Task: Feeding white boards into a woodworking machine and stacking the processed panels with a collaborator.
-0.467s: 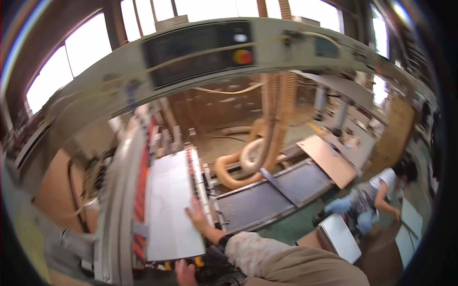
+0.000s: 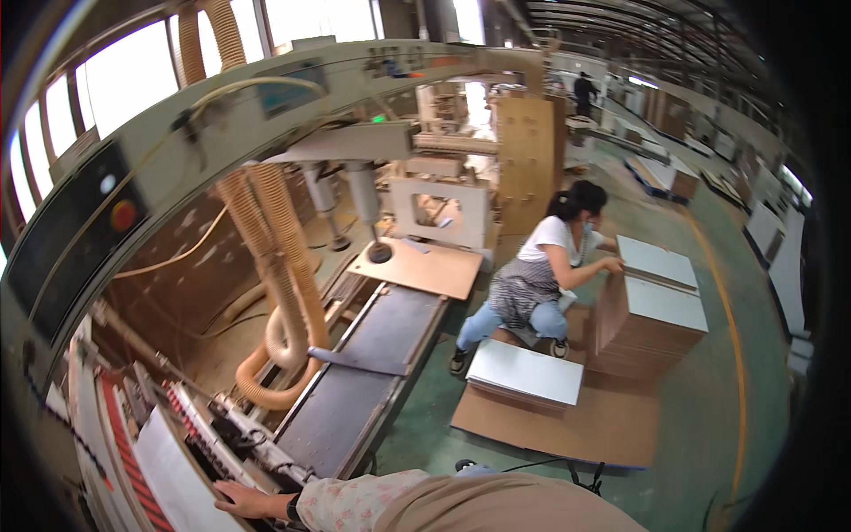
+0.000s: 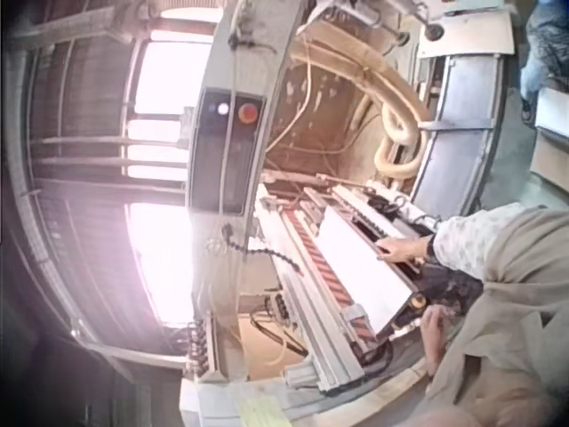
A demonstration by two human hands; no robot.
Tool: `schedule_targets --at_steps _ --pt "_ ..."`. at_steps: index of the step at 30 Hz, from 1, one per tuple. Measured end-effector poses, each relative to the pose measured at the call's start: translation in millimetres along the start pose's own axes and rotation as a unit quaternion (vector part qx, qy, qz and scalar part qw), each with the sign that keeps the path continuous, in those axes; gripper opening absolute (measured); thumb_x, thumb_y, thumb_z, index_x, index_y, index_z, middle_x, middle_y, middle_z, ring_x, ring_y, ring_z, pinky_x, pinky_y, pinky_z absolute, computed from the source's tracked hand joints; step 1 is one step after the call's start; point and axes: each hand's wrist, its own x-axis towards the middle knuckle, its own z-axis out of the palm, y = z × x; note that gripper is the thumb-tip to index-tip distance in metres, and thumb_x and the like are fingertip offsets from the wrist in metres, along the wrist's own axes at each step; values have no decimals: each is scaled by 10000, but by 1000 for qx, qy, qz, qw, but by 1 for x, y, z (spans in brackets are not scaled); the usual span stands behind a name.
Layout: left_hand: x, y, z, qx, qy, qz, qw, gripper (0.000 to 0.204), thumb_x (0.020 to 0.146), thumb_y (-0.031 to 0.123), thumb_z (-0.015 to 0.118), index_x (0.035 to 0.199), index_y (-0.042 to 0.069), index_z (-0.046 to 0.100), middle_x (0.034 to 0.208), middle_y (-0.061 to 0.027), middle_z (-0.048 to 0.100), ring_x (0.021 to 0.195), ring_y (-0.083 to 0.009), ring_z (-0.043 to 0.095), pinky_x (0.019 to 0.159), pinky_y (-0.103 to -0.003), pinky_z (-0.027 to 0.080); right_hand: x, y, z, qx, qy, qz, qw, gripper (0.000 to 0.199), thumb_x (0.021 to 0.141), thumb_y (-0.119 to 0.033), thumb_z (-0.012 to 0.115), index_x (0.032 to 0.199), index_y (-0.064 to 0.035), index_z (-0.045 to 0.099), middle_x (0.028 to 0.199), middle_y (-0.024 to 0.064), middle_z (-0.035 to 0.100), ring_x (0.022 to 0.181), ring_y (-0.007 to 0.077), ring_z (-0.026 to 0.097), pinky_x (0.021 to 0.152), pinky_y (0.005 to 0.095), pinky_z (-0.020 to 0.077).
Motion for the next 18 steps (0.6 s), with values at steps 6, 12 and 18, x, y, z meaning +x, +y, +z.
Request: schedule_targets --at_steps 6,12,18 --pt "26 18 46 -240 77 -178 951 217 888 173 474 717 39 473 666 -42 468 521 -117 397 507 -254 365 -71 87 -142 -19 -99 106 989 604 827 -508 425 916 72 568 855 227 602 791 378 562 700 433 432" --pt "75 56 109 -210 -46 -155 964 221 886 212 479 746 44 513 677 -23 516 549 -94 448 461 -199 337 -180 220 -292 -1 67 254 965 534 806 -478 482 903 35 595 824 198 625 754 314 591 661 413 445" --pt "106 66 148 -187 -74 -161 966 217 894 211 473 788 39 554 678 -36 549 598 -99 497 506 -210 385 -294 228 -377 34 91 460 883 495 810 -497 484 911 -31 619 721 110 567 655 219 547 563 390 447"
